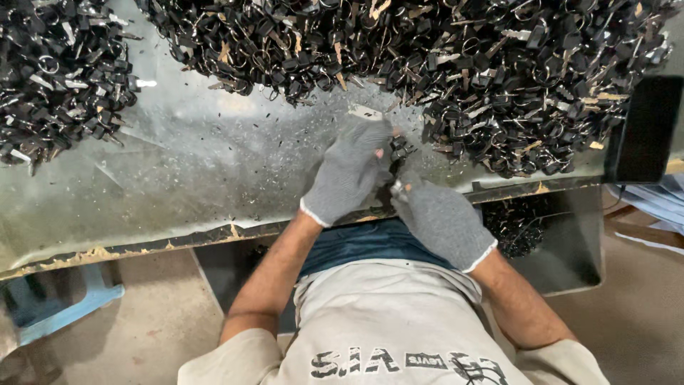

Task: The person, wearing gray work gloves, picks keys one at a time from a large pile on a metal workbench, turns and looks over each key, and drops it into a bin below the table. The person continues this pick-inspect-sort cycle throughout the episode.

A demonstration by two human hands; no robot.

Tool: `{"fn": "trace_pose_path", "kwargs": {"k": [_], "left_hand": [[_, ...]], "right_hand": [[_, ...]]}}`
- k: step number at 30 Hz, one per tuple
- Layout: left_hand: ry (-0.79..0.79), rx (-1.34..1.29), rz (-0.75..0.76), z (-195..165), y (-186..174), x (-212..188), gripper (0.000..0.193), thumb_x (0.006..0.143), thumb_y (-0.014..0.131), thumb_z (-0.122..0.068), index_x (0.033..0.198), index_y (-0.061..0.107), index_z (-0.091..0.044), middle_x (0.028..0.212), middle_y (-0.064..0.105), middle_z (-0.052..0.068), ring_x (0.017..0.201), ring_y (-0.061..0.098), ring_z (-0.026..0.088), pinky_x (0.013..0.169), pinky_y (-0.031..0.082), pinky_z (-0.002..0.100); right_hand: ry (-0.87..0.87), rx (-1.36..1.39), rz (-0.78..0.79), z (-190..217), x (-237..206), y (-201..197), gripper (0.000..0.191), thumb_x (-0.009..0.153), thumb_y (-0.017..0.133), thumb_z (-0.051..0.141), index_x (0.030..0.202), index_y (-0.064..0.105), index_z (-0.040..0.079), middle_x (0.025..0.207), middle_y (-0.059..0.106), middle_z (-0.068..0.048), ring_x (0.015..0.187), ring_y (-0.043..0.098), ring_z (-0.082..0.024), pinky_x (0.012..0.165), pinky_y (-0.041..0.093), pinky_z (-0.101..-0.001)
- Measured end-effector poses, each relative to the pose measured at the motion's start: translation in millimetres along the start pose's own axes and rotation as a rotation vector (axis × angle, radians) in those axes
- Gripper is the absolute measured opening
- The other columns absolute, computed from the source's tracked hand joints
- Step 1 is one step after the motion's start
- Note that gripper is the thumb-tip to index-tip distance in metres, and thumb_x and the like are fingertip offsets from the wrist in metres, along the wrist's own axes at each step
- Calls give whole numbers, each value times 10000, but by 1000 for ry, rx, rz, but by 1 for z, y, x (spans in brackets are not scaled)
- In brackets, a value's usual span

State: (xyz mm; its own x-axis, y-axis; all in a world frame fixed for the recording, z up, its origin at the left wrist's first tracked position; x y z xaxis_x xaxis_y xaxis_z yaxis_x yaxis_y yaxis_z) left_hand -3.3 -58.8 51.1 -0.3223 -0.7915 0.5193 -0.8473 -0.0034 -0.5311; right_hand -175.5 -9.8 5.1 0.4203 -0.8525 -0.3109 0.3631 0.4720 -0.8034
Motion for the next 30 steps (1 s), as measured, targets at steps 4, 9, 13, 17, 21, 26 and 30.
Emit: {"fn": "trace_pose_path", "kwargs": {"k": [4, 9, 13, 17, 21, 26, 30], "left_hand": [[64, 354, 355, 15, 33, 13, 264, 843, 681, -168, 1101, 658, -115, 1051, 692, 118, 1024, 666, 345, 841, 540, 461], [-551, 289, 475, 42, 36, -16, 243, 842, 775, -294, 996, 680, -132, 890, 689, 108, 872, 684, 341, 771, 521, 484], [-268, 308, 239, 29, 30, -27, 214, 826, 727, -174, 1025, 679, -114, 886, 693, 110, 886, 678, 342, 816, 515, 476], [-223, 349, 237, 28, 37, -32, 193, 835, 706, -128, 1018, 665, -87, 876, 669, 129, 899, 662, 357, 849, 512, 489], [-240, 322, 238, 30, 37, -35, 193, 851, 704, -121, 1032, 656, -73, 909, 667, 137, 922, 649, 371, 865, 501, 497], [-253, 309, 226, 31, 38, -37, 217, 834, 721, -148, 1029, 656, -76, 904, 659, 144, 914, 635, 377, 857, 488, 504], [-226, 322, 253, 33, 41, -36, 241, 826, 701, -126, 1050, 648, -55, 916, 651, 155, 920, 627, 382, 857, 481, 512]], "right_hand": [[-17, -29, -94, 8, 3, -2, 320, 996, 596, 282, 1131, 550, -5, 827, 705, -232, 710, 714, -413, 583, 569, -512], [274, -46, -106, -12, 5, -16, 331, 1024, 573, 283, 1222, 533, 21, 859, 717, -241, 709, 726, -397, 578, 589, -500], [78, -54, -223, -3, 12, -16, 464, 982, 583, 280, 1310, 521, -42, 930, 709, -268, 697, 718, -407, 538, 584, -502], [15, -269, -190, 6, 26, -6, 385, 1002, 562, 228, 1267, 537, -51, 1051, 690, -282, 688, 728, -354, 500, 592, -436], [52, -320, -104, 5, 27, -4, 360, 1011, 552, 201, 1306, 536, -4, 1023, 687, -224, 686, 721, -318, 514, 590, -404], [62, -210, -110, 4, 21, -9, 664, 999, 556, 268, 1519, 370, -99, 990, 692, -220, 612, 704, -329, 478, 565, -436], [46, -304, -179, 5, 22, -9, 588, 1017, 552, 259, 1484, 371, -48, 1102, 704, -207, 596, 705, -306, 461, 562, -411]]}}
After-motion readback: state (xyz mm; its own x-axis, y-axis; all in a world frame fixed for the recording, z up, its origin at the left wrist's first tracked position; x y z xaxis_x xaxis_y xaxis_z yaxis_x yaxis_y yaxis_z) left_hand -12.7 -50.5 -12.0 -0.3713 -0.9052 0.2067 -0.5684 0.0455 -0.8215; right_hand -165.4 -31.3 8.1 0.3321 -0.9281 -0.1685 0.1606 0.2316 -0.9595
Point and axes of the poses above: each hand's wrist, its own x-axis towards the middle knuckle, its own y-axis out of the palm, z = x × y, the point moved 4 cm from there along x, towards the middle knuckle
